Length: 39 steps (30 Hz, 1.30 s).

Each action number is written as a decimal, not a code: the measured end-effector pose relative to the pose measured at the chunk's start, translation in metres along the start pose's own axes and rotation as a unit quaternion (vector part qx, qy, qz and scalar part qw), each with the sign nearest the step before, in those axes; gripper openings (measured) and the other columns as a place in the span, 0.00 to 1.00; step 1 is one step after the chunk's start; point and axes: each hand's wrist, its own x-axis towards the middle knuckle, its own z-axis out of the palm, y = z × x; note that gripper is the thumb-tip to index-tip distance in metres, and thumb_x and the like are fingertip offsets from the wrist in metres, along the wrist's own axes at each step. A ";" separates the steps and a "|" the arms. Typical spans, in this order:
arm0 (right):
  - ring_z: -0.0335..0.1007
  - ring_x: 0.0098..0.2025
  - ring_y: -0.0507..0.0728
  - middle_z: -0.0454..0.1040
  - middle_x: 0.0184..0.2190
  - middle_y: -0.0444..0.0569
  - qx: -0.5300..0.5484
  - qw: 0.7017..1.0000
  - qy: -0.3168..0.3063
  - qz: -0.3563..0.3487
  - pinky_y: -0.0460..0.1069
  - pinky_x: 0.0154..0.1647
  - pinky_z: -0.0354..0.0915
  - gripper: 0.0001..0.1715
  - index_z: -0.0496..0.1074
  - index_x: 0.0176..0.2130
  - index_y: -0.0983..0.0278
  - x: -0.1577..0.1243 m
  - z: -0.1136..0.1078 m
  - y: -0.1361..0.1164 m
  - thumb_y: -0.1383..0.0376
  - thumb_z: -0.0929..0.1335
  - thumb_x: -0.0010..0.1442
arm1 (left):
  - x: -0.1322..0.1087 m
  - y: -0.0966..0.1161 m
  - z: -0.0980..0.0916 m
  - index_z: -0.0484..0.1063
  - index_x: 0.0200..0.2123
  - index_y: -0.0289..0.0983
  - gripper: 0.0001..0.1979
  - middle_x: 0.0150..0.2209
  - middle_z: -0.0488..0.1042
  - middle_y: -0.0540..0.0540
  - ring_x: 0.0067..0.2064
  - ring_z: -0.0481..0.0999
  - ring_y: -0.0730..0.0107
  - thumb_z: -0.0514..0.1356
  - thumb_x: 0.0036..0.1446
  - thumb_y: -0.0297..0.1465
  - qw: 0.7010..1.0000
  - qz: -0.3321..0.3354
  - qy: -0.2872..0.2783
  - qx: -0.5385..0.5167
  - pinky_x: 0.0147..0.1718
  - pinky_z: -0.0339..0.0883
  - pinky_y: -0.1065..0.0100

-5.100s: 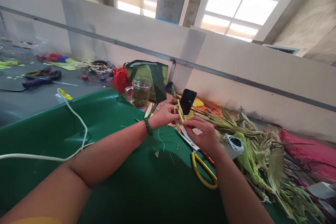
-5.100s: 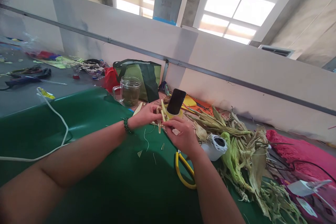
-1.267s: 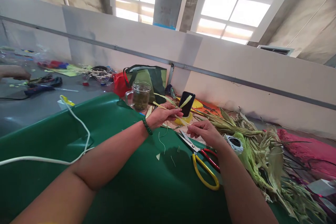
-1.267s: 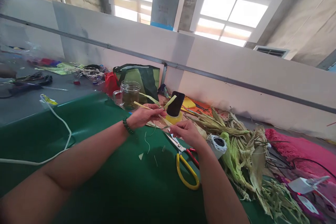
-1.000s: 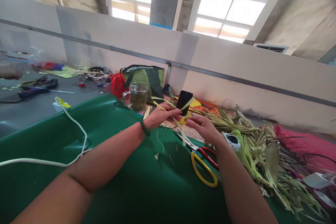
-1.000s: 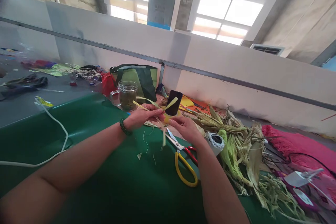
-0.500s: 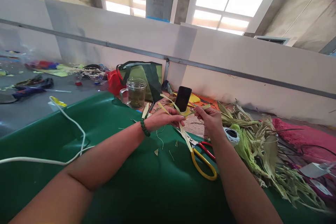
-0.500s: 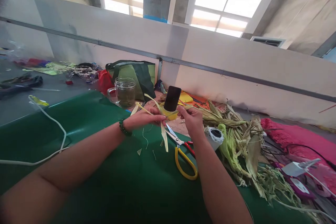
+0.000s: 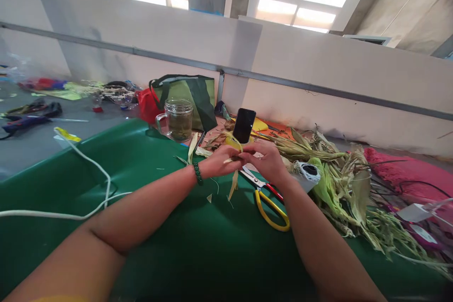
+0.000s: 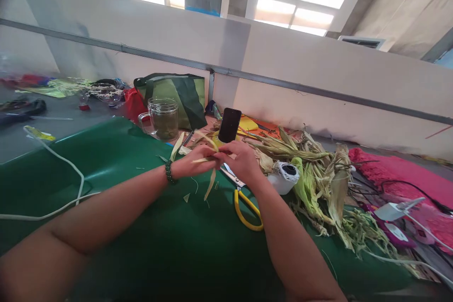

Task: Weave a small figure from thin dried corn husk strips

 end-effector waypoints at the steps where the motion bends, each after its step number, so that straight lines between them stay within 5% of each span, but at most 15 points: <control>1: 0.69 0.29 0.54 0.76 0.25 0.46 0.009 1.000 -0.002 0.003 0.50 0.32 0.64 0.06 0.76 0.26 0.61 -0.001 0.002 -0.002 0.62 0.72 0.53 | 0.000 0.000 0.001 0.74 0.20 0.32 0.14 0.21 0.74 0.47 0.25 0.71 0.72 0.57 0.55 0.31 1.000 -0.003 -0.006 0.000 0.27 0.61 0.73; 9: 0.66 0.26 0.53 0.72 0.21 0.44 0.034 0.998 0.051 -0.007 0.48 0.29 0.62 0.12 0.72 0.22 0.62 -0.002 0.001 -0.007 0.60 0.70 0.55 | -0.004 0.010 -0.002 0.77 0.25 0.32 0.13 0.25 0.77 0.45 0.29 0.75 0.70 0.58 0.56 0.33 0.997 0.028 -0.063 -0.046 0.32 0.66 0.71; 15: 0.70 0.29 0.53 0.76 0.27 0.47 0.012 0.977 0.209 0.025 0.49 0.32 0.66 0.14 0.75 0.31 0.62 -0.008 0.000 -0.013 0.55 0.67 0.58 | 0.006 0.001 -0.001 0.77 0.28 0.32 0.18 0.29 0.78 0.42 0.29 0.74 0.72 0.62 0.52 0.44 0.955 -0.149 0.052 -0.253 0.32 0.67 0.70; 18: 0.64 0.18 0.51 0.71 0.16 0.45 0.084 0.989 0.072 0.096 0.47 0.22 0.63 0.27 0.74 0.24 0.63 -0.012 0.006 -0.021 0.46 0.63 0.60 | 0.009 -0.004 -0.001 0.76 0.35 0.31 0.20 0.36 0.78 0.41 0.34 0.75 0.71 0.65 0.48 0.44 0.913 -0.169 0.105 -0.358 0.39 0.67 0.67; 20: 0.62 0.14 0.50 0.70 0.14 0.45 0.159 0.971 -0.033 0.174 0.46 0.17 0.60 0.35 0.74 0.22 0.64 -0.011 0.012 -0.024 0.39 0.61 0.57 | 0.007 -0.002 -0.002 0.74 0.41 0.33 0.20 0.39 0.78 0.42 0.36 0.74 0.69 0.65 0.48 0.41 0.900 -0.131 0.074 -0.410 0.40 0.67 0.66; 22: 0.65 0.15 0.51 0.73 0.16 0.48 0.218 0.944 -0.074 0.238 0.46 0.16 0.61 0.38 0.73 0.21 0.65 -0.009 0.018 -0.024 0.35 0.61 0.51 | 0.004 0.004 -0.001 0.74 0.42 0.34 0.19 0.36 0.77 0.43 0.33 0.73 0.68 0.64 0.49 0.39 0.894 -0.091 0.005 -0.438 0.37 0.66 0.65; 26: 0.65 0.17 0.50 0.74 0.18 0.47 0.278 0.915 -0.056 0.287 0.46 0.19 0.63 0.27 0.72 0.19 0.64 -0.003 0.019 -0.021 0.43 0.71 0.43 | 0.000 0.012 -0.004 0.73 0.40 0.34 0.19 0.32 0.75 0.42 0.33 0.73 0.65 0.59 0.52 0.43 0.891 -0.064 -0.047 -0.446 0.36 0.66 0.64; 33: 0.62 0.19 0.49 0.67 0.14 0.42 0.292 0.914 -0.084 0.267 0.45 0.22 0.62 0.09 0.68 0.15 0.63 -0.004 0.009 -0.022 0.64 0.68 0.42 | 0.003 0.001 -0.027 0.73 0.47 0.33 0.35 0.51 0.73 0.34 0.55 0.70 0.50 0.68 0.36 0.45 0.861 -0.027 -0.116 -0.495 0.51 0.63 0.57; 39: 0.61 0.20 0.50 0.64 0.16 0.40 0.232 0.944 -0.081 0.220 0.45 0.22 0.61 0.10 0.68 0.21 0.62 -0.005 0.021 -0.016 0.60 0.65 0.49 | 0.007 -0.001 -0.018 0.77 0.34 0.33 0.18 0.33 0.79 0.46 0.40 0.77 0.64 0.71 0.38 0.35 0.936 -0.115 0.061 -0.327 0.42 0.68 0.66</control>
